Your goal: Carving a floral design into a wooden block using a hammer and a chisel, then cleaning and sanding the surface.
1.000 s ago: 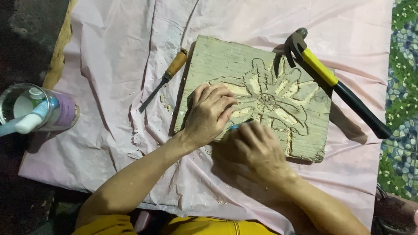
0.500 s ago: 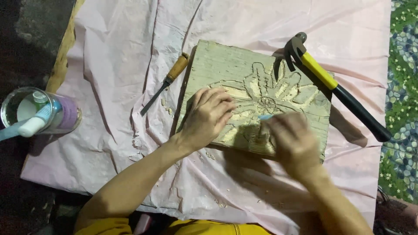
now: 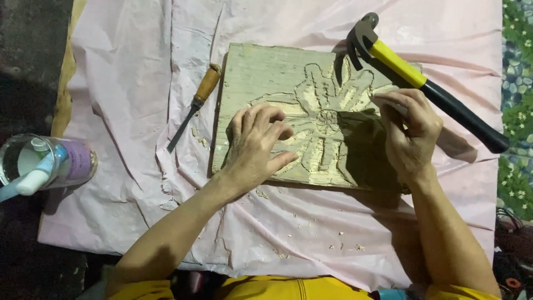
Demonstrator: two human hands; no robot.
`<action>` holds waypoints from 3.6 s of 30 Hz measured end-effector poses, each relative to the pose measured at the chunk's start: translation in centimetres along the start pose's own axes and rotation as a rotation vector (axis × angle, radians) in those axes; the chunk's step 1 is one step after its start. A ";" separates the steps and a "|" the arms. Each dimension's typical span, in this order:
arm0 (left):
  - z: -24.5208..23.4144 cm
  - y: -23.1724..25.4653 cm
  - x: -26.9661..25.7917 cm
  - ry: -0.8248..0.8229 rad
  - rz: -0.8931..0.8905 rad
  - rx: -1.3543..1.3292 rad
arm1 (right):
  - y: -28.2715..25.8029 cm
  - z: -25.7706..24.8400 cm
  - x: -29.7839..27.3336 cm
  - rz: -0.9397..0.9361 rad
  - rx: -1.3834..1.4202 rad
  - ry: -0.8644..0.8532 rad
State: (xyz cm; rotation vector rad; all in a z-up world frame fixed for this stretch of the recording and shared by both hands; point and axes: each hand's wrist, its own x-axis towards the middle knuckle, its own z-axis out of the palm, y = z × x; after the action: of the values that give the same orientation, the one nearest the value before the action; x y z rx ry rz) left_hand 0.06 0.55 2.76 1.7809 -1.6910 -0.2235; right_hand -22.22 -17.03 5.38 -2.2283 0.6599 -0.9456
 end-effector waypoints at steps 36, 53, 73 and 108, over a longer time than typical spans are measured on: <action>-4.3 -2.2 -0.3 -0.464 0.044 -0.244 | -5.4 6.2 -3.3 -0.511 -0.248 -0.314; -4.6 -3.1 -0.3 -0.523 0.046 -0.306 | -5.0 3.8 -2.3 -0.490 -0.495 -0.465; -4.5 -3.1 -0.6 -0.461 0.088 -0.322 | -2.1 2.9 -1.8 -0.449 -0.722 -0.207; -0.2 -0.2 0.4 -0.096 0.116 0.099 | -2.8 0.8 -6.4 -0.408 -0.251 -0.405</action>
State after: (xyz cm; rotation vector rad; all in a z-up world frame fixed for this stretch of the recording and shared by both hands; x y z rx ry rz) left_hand 0.36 0.26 2.90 1.7605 -1.8966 -0.1791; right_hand -25.02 -10.65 4.03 -2.7362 0.1444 -0.5793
